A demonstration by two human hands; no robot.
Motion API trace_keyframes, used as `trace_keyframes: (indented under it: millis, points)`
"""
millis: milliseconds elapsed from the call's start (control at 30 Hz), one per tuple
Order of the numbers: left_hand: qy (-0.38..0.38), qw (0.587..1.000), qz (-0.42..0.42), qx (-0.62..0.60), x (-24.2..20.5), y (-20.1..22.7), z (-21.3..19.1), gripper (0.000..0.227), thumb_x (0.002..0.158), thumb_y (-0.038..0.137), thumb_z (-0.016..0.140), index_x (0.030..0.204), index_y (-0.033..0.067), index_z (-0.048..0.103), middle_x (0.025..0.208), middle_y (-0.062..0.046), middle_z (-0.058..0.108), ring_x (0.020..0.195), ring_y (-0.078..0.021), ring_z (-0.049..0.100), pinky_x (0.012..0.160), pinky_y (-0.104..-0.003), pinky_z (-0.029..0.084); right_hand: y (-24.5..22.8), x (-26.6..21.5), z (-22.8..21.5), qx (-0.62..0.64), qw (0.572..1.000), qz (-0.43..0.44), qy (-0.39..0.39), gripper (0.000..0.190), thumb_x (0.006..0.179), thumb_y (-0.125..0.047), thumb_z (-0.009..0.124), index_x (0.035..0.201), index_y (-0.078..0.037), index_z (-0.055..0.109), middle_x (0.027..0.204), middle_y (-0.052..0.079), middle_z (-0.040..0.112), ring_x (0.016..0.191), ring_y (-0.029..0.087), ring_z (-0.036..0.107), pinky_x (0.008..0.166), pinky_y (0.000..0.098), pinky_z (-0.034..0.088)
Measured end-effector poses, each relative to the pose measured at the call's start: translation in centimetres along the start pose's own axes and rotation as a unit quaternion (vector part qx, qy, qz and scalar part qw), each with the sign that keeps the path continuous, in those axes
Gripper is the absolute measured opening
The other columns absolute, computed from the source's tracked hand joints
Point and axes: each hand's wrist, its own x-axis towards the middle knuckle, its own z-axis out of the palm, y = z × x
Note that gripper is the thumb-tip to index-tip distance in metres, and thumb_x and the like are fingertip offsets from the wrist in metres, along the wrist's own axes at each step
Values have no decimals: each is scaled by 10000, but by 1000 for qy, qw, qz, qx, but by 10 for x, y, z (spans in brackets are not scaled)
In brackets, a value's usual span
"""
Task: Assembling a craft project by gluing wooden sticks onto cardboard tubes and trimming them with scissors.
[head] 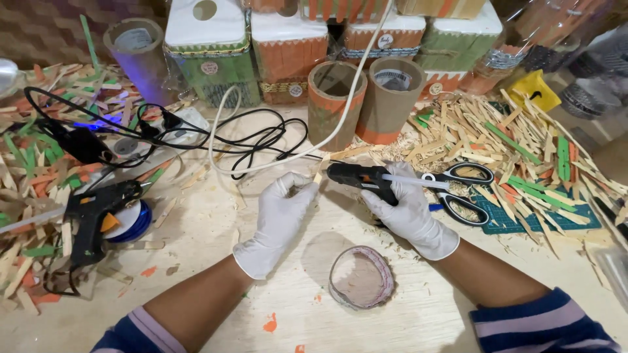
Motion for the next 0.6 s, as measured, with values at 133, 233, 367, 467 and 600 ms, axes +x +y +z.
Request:
trace_keyframes:
  millis: [133,233,367,467,600]
  points:
    - [-1,1000,4,5,2,-3,0,84,787,36,786,754,109,764,634,-42,691,622,-70,569,594,-225,512,-2,0,2,-2,1000,-10,0,180,817,-115,837,995,-88,831,887,115,706,843,226,661,850,318,551]
    - [-3,1000,11,4,7,-12,-2,85,788,38,785,756,113,760,626,-35,685,600,-66,579,582,-214,513,1,-1,1,-26,999,-35,1,201,821,-130,836,1012,-73,817,872,133,676,828,265,643,846,344,544]
    - [-3,1000,26,8,14,-27,-3,81,789,49,781,759,121,759,610,-36,681,585,-68,595,572,-224,523,4,-1,0,-25,999,-32,-3,196,825,-138,833,1013,-83,824,877,126,690,824,257,639,842,343,544]
    - [-5,999,34,14,19,-36,-5,79,784,54,792,764,122,757,610,-35,675,589,-67,591,568,-231,522,3,-1,1,-27,999,-34,-5,200,825,-144,834,1015,-83,822,875,131,692,822,267,638,837,353,545]
    - [-5,999,41,34,17,-33,-6,70,784,63,795,759,115,755,606,-34,662,600,-71,570,574,-237,507,-2,2,-1,-27,999,-37,-10,137,855,-140,811,986,-103,826,844,120,703,776,254,640,803,344,542]
